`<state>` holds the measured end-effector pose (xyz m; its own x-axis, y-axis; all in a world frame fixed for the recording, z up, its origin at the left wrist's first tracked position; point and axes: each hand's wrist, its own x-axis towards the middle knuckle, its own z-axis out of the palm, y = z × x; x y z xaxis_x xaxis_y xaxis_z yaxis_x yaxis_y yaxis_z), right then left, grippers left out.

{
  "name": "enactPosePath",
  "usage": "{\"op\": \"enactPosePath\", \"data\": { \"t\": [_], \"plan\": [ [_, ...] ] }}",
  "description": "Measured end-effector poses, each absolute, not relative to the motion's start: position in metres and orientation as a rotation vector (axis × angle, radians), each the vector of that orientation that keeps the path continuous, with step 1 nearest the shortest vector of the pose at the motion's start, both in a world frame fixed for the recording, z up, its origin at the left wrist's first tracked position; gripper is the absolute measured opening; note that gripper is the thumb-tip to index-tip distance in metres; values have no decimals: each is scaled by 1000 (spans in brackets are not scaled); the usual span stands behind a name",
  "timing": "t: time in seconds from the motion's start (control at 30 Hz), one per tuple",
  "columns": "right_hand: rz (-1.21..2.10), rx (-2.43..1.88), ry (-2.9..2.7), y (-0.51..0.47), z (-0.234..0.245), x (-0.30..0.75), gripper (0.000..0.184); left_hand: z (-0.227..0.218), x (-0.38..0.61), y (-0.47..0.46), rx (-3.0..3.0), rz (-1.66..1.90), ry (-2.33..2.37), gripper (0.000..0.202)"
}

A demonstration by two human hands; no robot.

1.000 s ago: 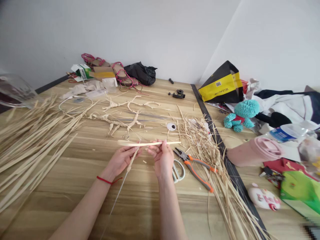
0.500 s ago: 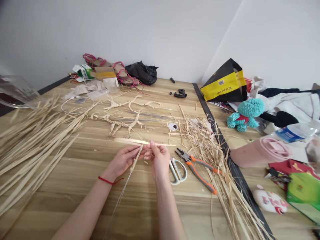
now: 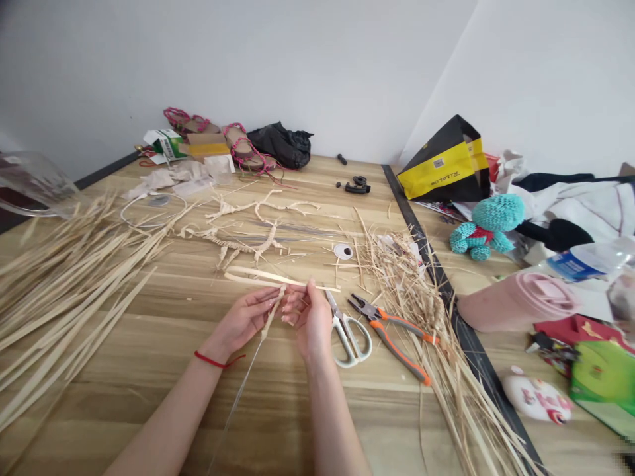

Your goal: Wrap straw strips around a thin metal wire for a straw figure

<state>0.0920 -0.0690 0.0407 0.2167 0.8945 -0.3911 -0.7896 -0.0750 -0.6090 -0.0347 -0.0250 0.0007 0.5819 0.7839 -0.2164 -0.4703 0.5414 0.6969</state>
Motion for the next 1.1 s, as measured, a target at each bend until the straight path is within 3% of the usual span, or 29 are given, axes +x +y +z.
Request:
{"op": "enactPosePath", "data": {
  "t": [0.17, 0.43, 0.63, 0.83, 1.1],
  "plan": [
    [1557, -787, -244, -71, 40, 73, 24, 3, -34, -28, 708, 692, 491, 14],
    [1895, -568, -357, -73, 31, 51, 28, 5, -40, -27, 665, 680, 547, 32],
    [2055, -497, -260, -73, 35, 57, 30, 1, -41, -28, 707, 671, 556, 29],
    [2031, -527, -258, -75, 41, 49, 29, -1, -40, -31, 666, 715, 549, 25],
    [1908, -589, -243, -77, 47, 45, 28, 9, -40, -28, 696, 696, 514, 38]
  ]
}}
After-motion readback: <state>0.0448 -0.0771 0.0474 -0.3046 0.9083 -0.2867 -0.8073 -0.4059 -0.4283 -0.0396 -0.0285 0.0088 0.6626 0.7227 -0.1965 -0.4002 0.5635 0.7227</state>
